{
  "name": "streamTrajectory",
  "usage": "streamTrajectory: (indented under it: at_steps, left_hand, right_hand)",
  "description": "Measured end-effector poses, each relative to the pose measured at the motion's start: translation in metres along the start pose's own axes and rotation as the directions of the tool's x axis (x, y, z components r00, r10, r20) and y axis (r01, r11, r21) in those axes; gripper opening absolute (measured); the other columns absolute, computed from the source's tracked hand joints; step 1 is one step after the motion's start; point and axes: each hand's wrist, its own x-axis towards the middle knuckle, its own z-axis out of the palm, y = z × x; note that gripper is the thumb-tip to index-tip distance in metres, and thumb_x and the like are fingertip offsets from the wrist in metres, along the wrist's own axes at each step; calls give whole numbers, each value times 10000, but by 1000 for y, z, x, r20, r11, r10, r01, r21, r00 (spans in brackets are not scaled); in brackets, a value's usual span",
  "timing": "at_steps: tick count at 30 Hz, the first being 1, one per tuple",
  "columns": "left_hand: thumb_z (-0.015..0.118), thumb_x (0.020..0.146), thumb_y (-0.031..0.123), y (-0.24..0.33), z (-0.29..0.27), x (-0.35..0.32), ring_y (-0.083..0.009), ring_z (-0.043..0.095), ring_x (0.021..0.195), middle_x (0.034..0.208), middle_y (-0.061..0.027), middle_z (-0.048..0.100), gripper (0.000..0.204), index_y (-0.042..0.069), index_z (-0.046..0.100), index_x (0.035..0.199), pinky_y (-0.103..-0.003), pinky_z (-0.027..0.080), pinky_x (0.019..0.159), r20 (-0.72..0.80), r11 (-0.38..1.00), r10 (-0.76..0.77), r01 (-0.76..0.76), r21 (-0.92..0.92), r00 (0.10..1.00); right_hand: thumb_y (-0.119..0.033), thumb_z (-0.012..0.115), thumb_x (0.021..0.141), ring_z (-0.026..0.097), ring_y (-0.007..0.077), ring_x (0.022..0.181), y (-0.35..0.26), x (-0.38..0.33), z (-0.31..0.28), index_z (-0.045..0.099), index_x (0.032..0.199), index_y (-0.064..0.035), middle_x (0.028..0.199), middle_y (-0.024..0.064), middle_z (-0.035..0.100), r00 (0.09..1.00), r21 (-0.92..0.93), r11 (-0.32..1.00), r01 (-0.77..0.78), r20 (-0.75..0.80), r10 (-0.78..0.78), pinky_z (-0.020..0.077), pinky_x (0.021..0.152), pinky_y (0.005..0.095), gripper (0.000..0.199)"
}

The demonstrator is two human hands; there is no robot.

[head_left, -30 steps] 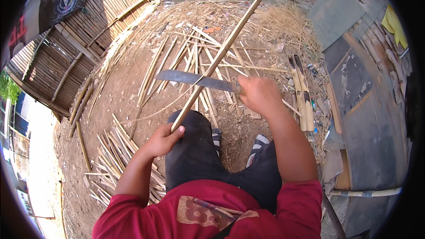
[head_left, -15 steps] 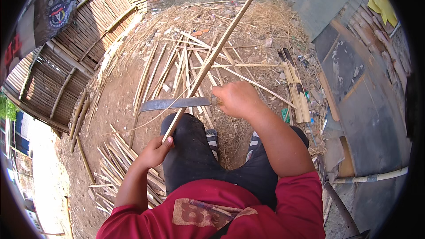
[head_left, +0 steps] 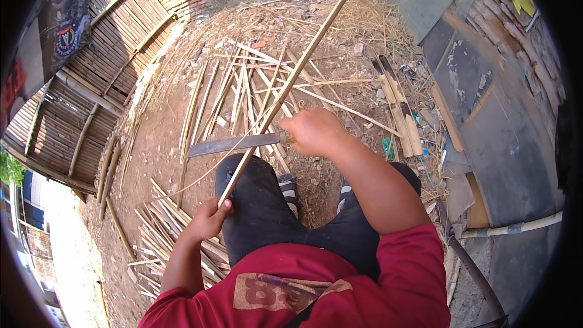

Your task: The person shaves a bamboo strip using a large knife while sitting on the ground, removing thin layers from the surface.

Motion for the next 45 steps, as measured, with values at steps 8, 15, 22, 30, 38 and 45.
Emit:
streamTrajectory:
  at_steps: [8,15,22,30,38,45]
  left_hand:
    - [504,1073,474,-20,-4,-11,-160,555,741,755,-42,598,510,1,641,939,-348,483,697,35,999,-37,37,10,999]
    - [534,1063,472,-29,-5,-19,-127,503,695,714,1,551,496,9,643,926,-332,448,633,83,991,-93,100,-87,992]
    - [534,1041,543,-52,-20,-51,-72,444,627,682,61,510,528,46,643,902,-275,396,562,74,992,-124,126,-27,990]
    - [603,1009,539,-63,-19,-70,-59,438,583,662,66,503,500,65,606,848,-268,380,509,113,979,-179,188,-75,977]
    - [674,992,444,-113,-33,-97,-104,492,665,725,24,539,431,27,626,896,-303,432,589,244,924,-322,359,-129,915]
    - [743,908,469,-67,-27,-82,-307,720,877,924,-193,737,549,-41,670,1098,-428,540,769,-10,921,-167,159,357,986]
  right_hand:
    - [-183,706,838,704,356,1015,67,-5,-4,712,1138,-136,1045,156,729,930,65,932,-356,-72,360,567,869,484,304]
    - [-141,684,836,697,342,1044,16,-4,-14,712,1138,-152,1044,140,726,976,-4,983,-181,119,180,567,881,481,303]
    - [-117,680,820,707,362,999,77,-9,-11,710,1097,-135,1052,138,739,924,-1,925,-380,-49,379,567,863,477,279]
    - [-123,689,815,713,339,989,33,4,8,710,1048,-156,1017,108,745,990,-25,991,-135,46,136,563,845,486,236]
    - [-104,671,821,705,347,1009,87,-2,9,714,1059,-133,1047,136,736,925,-35,924,-380,-25,379,564,854,486,244]
    - [-89,659,830,705,353,1010,68,-5,-2,721,1061,-147,1044,144,734,935,-32,935,-353,-52,351,567,851,481,246]
